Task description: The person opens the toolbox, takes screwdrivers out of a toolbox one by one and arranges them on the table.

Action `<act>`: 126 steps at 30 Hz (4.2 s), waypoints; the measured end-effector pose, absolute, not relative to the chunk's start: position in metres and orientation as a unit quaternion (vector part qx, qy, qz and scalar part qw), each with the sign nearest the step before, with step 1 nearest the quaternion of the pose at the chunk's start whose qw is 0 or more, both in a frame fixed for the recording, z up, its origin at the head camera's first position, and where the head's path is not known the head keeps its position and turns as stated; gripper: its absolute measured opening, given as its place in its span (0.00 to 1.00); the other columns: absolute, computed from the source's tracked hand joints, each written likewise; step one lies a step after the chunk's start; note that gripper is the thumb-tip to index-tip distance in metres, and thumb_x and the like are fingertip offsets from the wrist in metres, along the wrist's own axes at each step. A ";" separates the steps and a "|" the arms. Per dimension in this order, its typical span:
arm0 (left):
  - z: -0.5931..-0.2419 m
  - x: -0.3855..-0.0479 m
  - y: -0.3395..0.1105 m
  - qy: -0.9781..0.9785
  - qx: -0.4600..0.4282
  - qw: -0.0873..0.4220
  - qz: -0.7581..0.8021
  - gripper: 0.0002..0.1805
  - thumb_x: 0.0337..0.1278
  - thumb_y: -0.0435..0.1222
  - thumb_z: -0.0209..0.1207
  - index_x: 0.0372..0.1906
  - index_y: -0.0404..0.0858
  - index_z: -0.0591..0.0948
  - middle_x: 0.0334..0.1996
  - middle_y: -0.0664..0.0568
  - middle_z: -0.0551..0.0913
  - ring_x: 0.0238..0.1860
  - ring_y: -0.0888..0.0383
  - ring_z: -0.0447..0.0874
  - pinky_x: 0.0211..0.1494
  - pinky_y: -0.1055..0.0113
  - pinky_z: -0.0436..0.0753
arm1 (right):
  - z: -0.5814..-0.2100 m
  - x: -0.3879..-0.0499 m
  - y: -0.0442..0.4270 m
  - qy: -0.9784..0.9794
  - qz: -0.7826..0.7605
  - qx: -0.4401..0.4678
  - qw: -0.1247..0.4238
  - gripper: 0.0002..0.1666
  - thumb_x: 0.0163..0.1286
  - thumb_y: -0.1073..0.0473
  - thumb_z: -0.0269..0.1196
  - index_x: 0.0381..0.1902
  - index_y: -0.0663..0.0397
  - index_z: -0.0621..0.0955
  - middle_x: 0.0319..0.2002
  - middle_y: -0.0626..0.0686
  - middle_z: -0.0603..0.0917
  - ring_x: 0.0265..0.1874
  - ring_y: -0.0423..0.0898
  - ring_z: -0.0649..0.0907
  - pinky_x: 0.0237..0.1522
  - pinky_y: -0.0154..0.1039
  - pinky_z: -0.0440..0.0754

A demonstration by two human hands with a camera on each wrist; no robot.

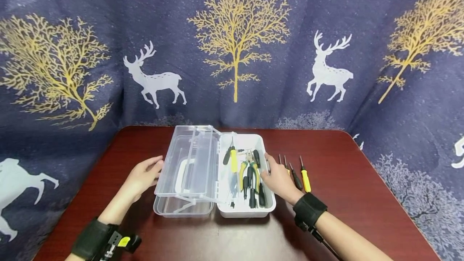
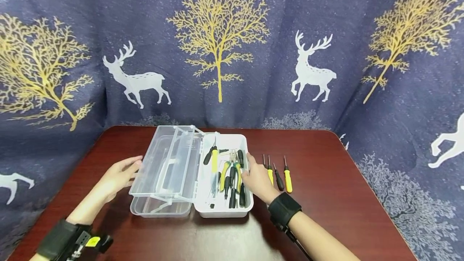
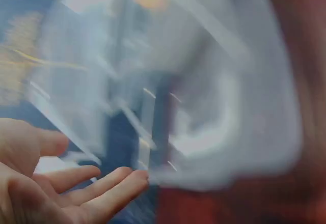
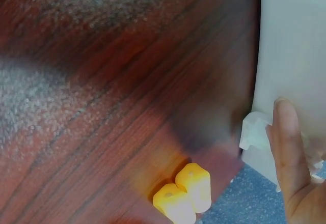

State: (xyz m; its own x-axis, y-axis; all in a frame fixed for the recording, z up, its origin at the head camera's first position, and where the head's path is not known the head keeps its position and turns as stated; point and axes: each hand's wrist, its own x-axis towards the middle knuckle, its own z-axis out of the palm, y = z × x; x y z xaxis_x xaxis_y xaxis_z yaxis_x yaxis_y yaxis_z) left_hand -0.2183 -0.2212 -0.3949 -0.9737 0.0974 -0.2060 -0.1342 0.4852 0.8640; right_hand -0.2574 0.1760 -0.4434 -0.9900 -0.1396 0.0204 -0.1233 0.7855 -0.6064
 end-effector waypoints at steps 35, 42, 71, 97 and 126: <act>-0.385 -0.187 -0.226 0.817 0.050 0.164 0.551 0.43 0.61 0.32 0.57 0.77 0.41 0.48 0.45 0.34 0.84 0.34 0.56 0.88 0.41 0.62 0.87 | -0.379 -0.274 0.154 0.965 -0.153 -0.196 -0.089 0.10 0.68 0.56 0.57 0.35 0.56 0.82 0.24 0.53 0.80 0.18 0.44 0.73 0.22 0.37 0.68; -0.395 -0.182 -0.224 0.838 0.026 0.126 0.531 0.41 0.59 0.29 0.54 0.76 0.44 0.52 0.38 0.42 0.87 0.25 0.63 0.83 0.33 0.70 0.85 | -0.361 -0.293 0.108 0.948 -0.160 -0.272 -0.047 0.20 0.63 0.58 0.59 0.11 0.46 0.70 0.13 0.42 0.64 0.16 0.37 0.60 0.21 0.30 0.58; -0.397 -0.180 -0.219 0.842 0.007 0.119 0.527 0.42 0.56 0.28 0.52 0.76 0.50 0.53 0.35 0.45 0.87 0.21 0.65 0.78 0.26 0.72 0.79 | -0.366 -0.335 0.074 0.977 -0.023 -0.189 0.095 0.18 0.59 0.51 0.63 0.16 0.50 0.69 0.23 0.49 0.72 0.24 0.46 0.73 0.24 0.41 0.72; -0.400 -0.180 -0.223 0.849 -0.002 0.122 0.514 0.42 0.58 0.29 0.52 0.76 0.52 0.52 0.39 0.43 0.88 0.21 0.63 0.78 0.26 0.72 0.79 | -0.370 -0.334 0.071 0.974 -0.035 -0.203 0.098 0.24 0.63 0.46 0.62 0.13 0.48 0.68 0.20 0.47 0.69 0.22 0.43 0.68 0.22 0.38 0.67; -0.397 -0.179 -0.222 0.843 0.005 0.111 0.526 0.42 0.56 0.28 0.52 0.75 0.49 0.54 0.36 0.44 0.87 0.20 0.65 0.76 0.25 0.73 0.77 | -0.376 -0.329 0.078 0.976 -0.124 -0.164 0.068 0.30 0.59 0.47 0.64 0.07 0.46 0.61 0.11 0.42 0.53 0.14 0.39 0.56 0.18 0.34 0.58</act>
